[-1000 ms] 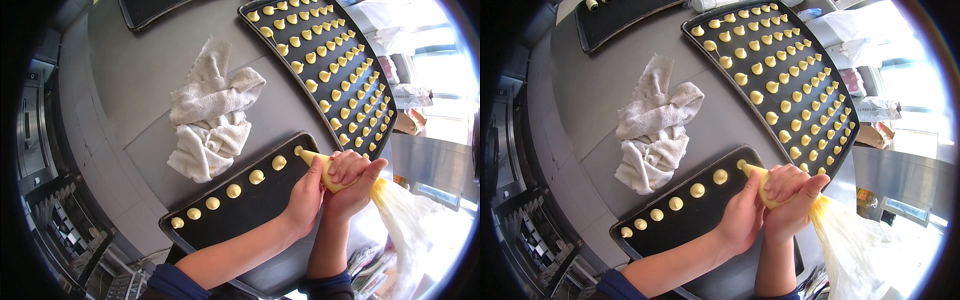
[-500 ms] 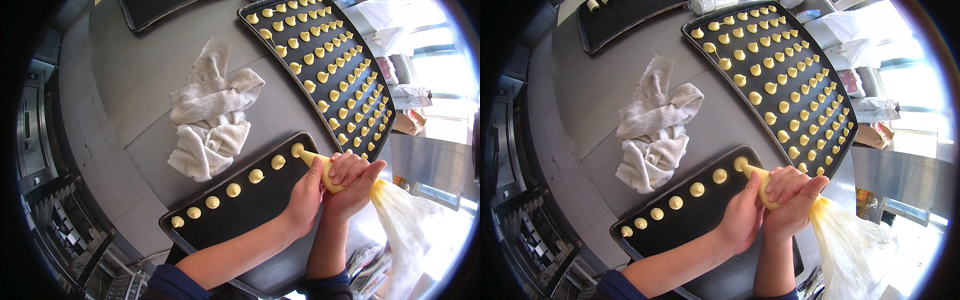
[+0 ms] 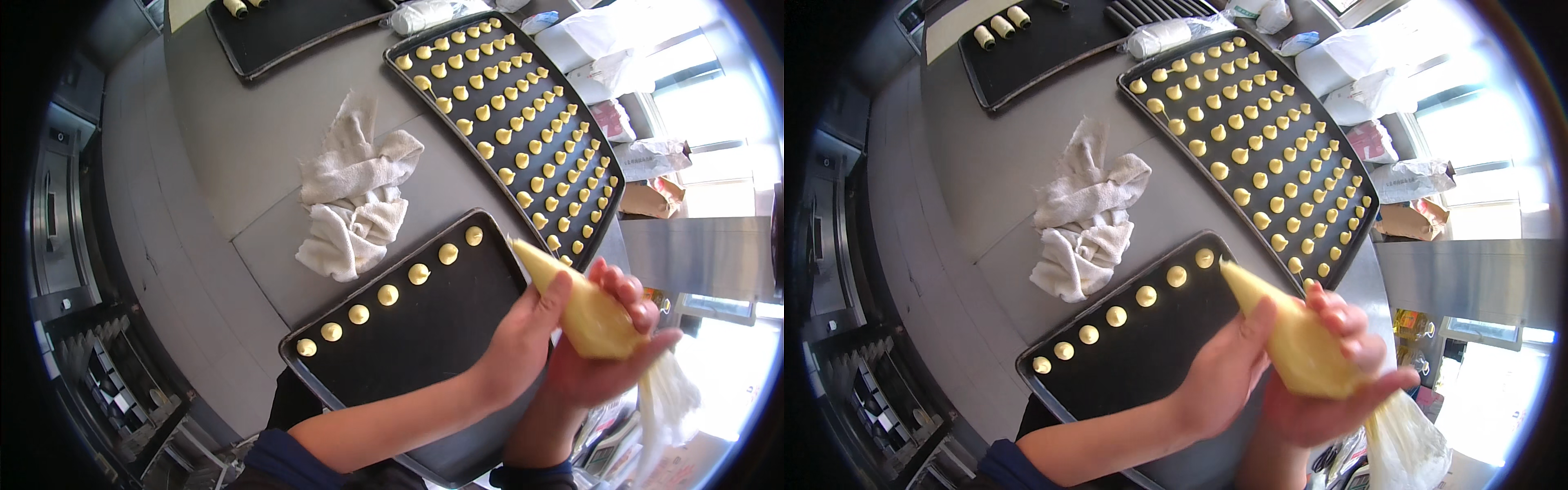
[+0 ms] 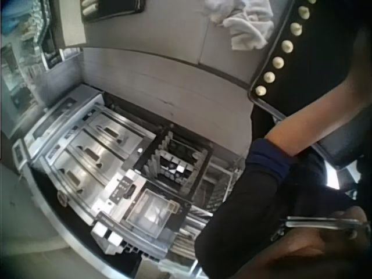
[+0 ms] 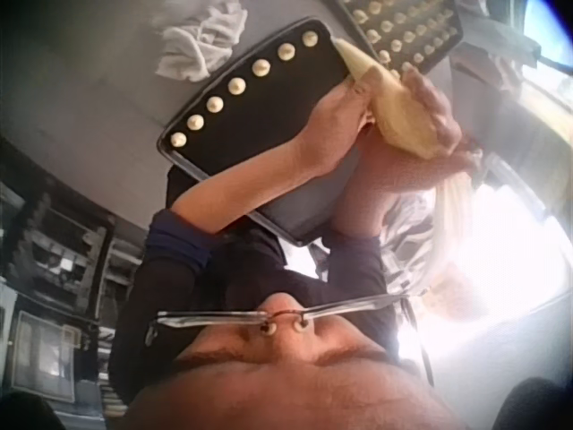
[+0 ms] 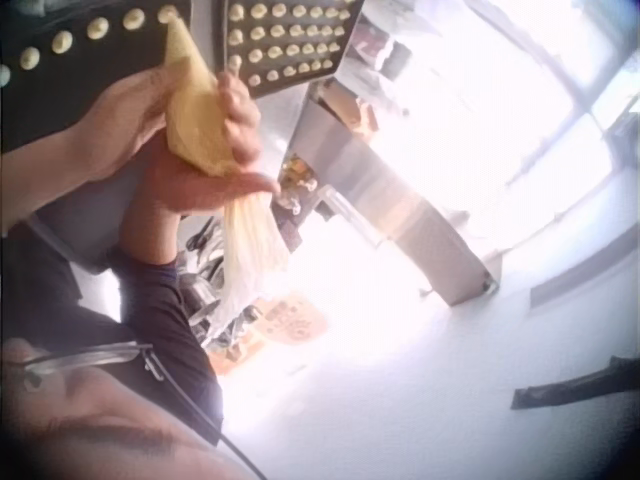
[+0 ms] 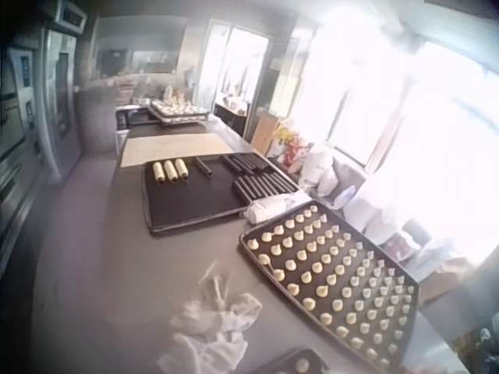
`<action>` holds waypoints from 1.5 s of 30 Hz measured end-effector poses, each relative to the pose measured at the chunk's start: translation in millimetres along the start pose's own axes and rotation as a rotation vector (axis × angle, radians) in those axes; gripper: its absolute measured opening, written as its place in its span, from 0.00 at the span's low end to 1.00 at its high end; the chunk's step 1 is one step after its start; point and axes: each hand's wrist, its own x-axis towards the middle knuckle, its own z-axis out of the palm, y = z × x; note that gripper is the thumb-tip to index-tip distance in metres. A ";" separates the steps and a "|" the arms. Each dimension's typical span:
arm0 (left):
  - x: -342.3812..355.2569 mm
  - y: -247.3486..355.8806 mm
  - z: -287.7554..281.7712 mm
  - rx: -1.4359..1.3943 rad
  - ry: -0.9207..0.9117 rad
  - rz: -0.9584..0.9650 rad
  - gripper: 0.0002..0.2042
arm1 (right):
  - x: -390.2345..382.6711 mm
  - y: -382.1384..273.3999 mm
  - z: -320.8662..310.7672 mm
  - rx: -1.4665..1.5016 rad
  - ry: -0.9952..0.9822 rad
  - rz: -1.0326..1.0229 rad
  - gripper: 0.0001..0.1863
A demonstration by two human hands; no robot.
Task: The person uses a piping bag to squeeze small dollops of yellow batter onto a black baking tray in neat rows. They refill the piping bag from a metal bowl and continue piping additional rows on a second tray.
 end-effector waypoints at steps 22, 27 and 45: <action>-256.6 86.0 -137.0 -0.212 0.386 -0.512 0.27 | -267.1 68.8 129.6 -0.358 0.167 0.142 0.44; -253.7 88.4 -152.0 -0.128 0.412 -0.592 0.30 | -278.2 83.9 132.8 -0.378 0.267 0.126 0.43; -256.6 90.7 -153.7 -0.063 0.394 -0.612 0.30 | -284.2 82.8 135.8 -0.367 0.351 0.139 0.42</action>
